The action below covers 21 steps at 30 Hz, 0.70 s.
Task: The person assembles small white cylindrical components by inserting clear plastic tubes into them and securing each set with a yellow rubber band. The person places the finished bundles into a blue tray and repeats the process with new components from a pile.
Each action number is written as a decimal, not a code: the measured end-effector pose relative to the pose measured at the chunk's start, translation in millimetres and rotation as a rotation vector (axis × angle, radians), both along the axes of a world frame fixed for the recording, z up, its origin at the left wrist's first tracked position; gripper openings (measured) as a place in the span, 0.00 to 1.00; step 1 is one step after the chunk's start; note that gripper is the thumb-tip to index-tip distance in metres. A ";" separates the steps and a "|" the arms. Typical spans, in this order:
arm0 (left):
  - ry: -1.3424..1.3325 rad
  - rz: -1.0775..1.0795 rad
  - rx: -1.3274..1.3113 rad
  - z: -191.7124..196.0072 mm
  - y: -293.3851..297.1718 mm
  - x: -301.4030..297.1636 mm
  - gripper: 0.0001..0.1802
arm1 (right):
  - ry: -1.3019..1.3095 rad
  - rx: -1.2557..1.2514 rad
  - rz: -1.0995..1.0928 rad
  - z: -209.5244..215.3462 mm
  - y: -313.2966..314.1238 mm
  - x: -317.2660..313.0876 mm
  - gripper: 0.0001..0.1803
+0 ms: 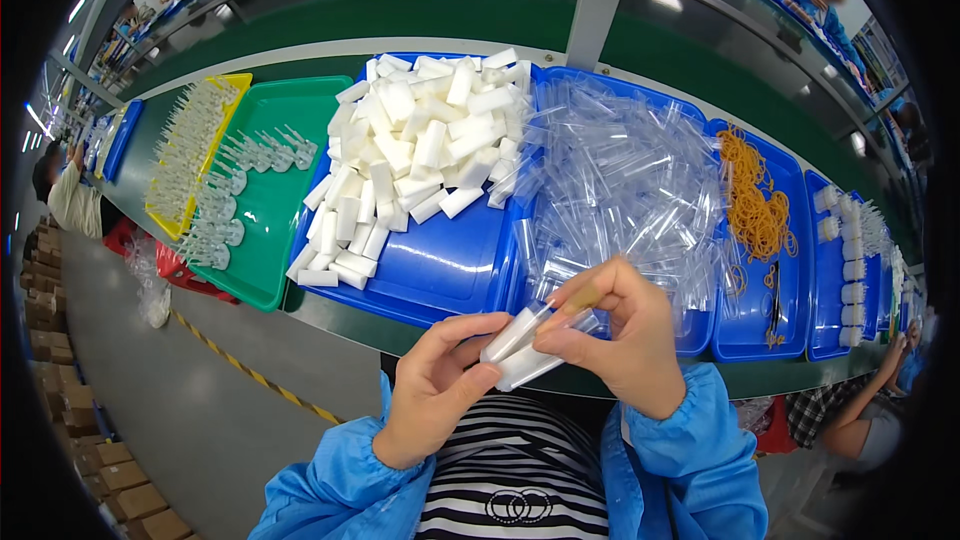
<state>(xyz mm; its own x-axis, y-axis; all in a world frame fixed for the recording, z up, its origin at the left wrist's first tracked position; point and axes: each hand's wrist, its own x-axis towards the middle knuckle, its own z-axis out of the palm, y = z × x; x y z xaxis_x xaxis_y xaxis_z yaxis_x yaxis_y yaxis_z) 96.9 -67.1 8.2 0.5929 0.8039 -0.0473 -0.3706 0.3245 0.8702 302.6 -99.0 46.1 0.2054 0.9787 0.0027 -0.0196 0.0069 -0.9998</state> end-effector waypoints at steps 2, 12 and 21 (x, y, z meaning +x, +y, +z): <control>0.022 0.036 0.002 -1.8 -3.4 0.2 0.26 | -0.045 -0.024 0.005 -3.9 0.7 -1.1 0.20; 0.007 0.125 -0.091 8.2 -4.0 13.5 0.33 | -0.911 0.263 0.064 13.4 -6.9 -14.6 0.53; -0.050 -0.139 -0.430 13.7 -3.9 8.3 0.33 | -1.050 0.421 0.159 5.0 -8.0 -6.7 0.46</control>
<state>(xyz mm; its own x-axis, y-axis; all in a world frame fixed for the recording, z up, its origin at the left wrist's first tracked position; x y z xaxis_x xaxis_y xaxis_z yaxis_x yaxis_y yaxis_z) 105.2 -71.0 21.9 0.7036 0.6302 -0.3284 -0.3360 0.7023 0.6276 295.9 -107.0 51.0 -0.2183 0.8742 0.4337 0.7939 0.4175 -0.4421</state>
